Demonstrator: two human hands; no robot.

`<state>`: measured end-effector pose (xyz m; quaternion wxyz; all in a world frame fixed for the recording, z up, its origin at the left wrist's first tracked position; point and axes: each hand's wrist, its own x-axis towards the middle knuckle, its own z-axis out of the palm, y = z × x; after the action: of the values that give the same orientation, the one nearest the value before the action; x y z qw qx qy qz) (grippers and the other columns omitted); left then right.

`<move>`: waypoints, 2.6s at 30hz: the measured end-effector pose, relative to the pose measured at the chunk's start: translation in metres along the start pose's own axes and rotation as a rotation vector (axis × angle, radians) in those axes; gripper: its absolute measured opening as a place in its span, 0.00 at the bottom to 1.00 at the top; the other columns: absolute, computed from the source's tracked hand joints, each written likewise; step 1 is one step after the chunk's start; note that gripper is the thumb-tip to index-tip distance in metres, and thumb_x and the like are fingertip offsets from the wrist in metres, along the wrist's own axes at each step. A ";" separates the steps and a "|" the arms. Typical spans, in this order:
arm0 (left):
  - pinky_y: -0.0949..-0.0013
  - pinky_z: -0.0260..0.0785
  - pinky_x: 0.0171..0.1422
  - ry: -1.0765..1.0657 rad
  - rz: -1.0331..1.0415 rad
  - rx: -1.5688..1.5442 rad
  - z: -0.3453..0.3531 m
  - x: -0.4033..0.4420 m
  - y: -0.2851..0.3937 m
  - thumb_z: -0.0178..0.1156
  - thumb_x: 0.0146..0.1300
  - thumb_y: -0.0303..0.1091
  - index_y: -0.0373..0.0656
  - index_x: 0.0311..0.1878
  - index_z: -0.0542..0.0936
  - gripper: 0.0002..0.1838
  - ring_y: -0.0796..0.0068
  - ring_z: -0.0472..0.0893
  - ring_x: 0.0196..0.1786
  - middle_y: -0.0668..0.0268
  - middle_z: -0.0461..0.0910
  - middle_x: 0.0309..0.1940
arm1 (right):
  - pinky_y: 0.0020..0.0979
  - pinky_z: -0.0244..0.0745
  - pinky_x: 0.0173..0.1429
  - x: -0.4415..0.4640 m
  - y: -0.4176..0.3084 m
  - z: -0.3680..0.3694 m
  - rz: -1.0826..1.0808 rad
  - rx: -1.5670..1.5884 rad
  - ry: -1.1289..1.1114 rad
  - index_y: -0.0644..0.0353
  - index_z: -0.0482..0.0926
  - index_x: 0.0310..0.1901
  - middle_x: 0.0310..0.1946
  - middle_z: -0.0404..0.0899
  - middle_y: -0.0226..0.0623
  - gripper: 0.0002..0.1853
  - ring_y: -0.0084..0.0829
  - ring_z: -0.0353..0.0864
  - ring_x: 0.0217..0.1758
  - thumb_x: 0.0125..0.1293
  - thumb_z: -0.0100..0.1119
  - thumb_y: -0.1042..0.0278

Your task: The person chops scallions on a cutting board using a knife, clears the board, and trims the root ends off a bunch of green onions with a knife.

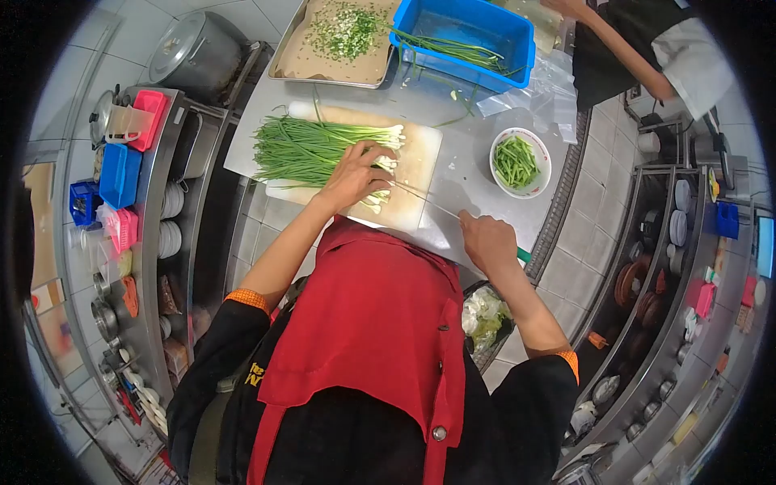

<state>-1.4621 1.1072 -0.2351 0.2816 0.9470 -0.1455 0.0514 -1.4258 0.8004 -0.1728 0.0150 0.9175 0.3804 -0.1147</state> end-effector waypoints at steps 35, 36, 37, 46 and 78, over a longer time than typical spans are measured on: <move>0.57 0.60 0.69 -0.043 0.022 0.027 -0.009 -0.002 0.010 0.71 0.51 0.42 0.50 0.40 0.89 0.13 0.60 0.66 0.66 0.72 0.75 0.59 | 0.46 0.80 0.41 -0.017 0.037 -0.011 0.155 0.167 -0.328 0.56 0.78 0.48 0.32 0.84 0.51 0.10 0.51 0.85 0.37 0.72 0.49 0.63; 0.56 0.59 0.70 0.016 -0.021 -0.023 -0.011 -0.004 0.013 0.71 0.53 0.42 0.51 0.42 0.89 0.14 0.59 0.65 0.67 0.70 0.75 0.60 | 0.44 0.78 0.44 -0.021 0.046 -0.003 0.137 0.441 -0.347 0.57 0.79 0.49 0.33 0.84 0.50 0.12 0.50 0.85 0.38 0.73 0.50 0.61; 0.55 0.58 0.71 0.074 -0.067 -0.074 -0.013 -0.006 0.018 0.71 0.54 0.42 0.51 0.45 0.88 0.15 0.58 0.65 0.67 0.69 0.74 0.61 | 0.42 0.76 0.46 -0.025 0.050 0.001 0.116 0.717 -0.361 0.58 0.80 0.50 0.34 0.84 0.50 0.14 0.48 0.84 0.39 0.74 0.51 0.59; 0.66 0.68 0.62 0.179 -0.270 -1.030 -0.065 0.018 0.087 0.66 0.64 0.31 0.42 0.46 0.84 0.09 0.70 0.77 0.57 0.64 0.80 0.52 | 0.32 0.67 0.33 -0.051 0.012 -0.070 0.122 0.932 -0.196 0.56 0.82 0.52 0.22 0.74 0.39 0.13 0.28 0.68 0.23 0.75 0.53 0.61; 0.66 0.67 0.64 -0.069 -0.502 -1.052 -0.017 0.025 0.096 0.58 0.72 0.39 0.41 0.55 0.79 0.15 0.72 0.75 0.61 0.63 0.79 0.59 | 0.45 0.74 0.34 -0.269 -0.018 0.059 1.472 0.049 0.322 0.56 0.77 0.31 0.29 0.81 0.41 0.10 0.46 0.81 0.32 0.48 0.66 0.66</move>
<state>-1.4674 1.0336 -0.1672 0.7126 0.6866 0.0683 -0.1272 -1.6342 0.6191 -0.1691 0.0115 0.9404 -0.3360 0.0520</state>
